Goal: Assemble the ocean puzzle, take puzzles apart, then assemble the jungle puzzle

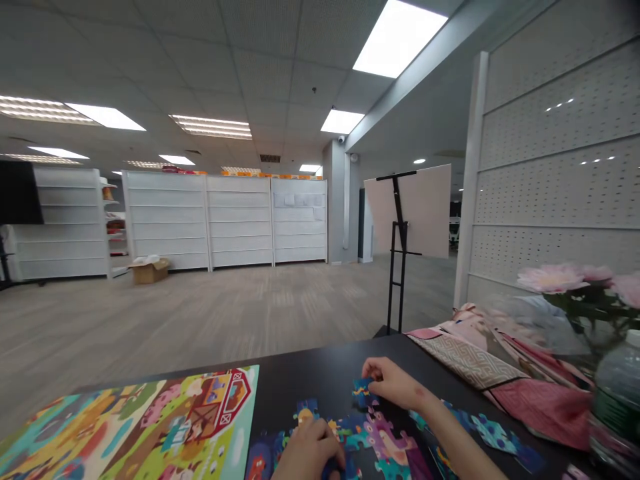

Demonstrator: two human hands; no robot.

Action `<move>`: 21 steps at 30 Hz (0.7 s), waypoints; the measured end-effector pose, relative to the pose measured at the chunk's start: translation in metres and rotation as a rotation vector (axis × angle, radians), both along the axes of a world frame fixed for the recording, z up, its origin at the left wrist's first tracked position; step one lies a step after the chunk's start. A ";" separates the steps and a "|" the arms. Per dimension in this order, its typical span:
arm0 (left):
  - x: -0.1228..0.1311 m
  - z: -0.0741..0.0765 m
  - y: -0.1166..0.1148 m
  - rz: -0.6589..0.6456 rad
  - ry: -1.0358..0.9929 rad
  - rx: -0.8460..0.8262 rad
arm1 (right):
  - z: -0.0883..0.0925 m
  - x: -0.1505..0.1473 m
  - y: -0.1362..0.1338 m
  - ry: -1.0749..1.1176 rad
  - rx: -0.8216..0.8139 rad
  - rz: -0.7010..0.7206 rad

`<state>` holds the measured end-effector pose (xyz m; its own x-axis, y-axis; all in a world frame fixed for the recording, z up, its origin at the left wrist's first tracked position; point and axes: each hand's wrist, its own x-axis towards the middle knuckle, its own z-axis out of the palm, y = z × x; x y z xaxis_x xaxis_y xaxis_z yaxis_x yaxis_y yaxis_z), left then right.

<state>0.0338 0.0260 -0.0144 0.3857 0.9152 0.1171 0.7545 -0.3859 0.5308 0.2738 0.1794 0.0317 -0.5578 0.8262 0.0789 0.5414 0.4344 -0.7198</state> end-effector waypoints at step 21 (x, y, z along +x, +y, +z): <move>0.003 -0.001 0.000 0.007 0.038 0.020 | 0.012 0.024 0.018 0.041 0.255 -0.254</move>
<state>0.0371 0.0259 -0.0151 0.3834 0.9156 0.1209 0.7768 -0.3906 0.4940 0.2983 0.1974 0.0441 -0.3292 0.8890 0.3184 0.6283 0.4579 -0.6289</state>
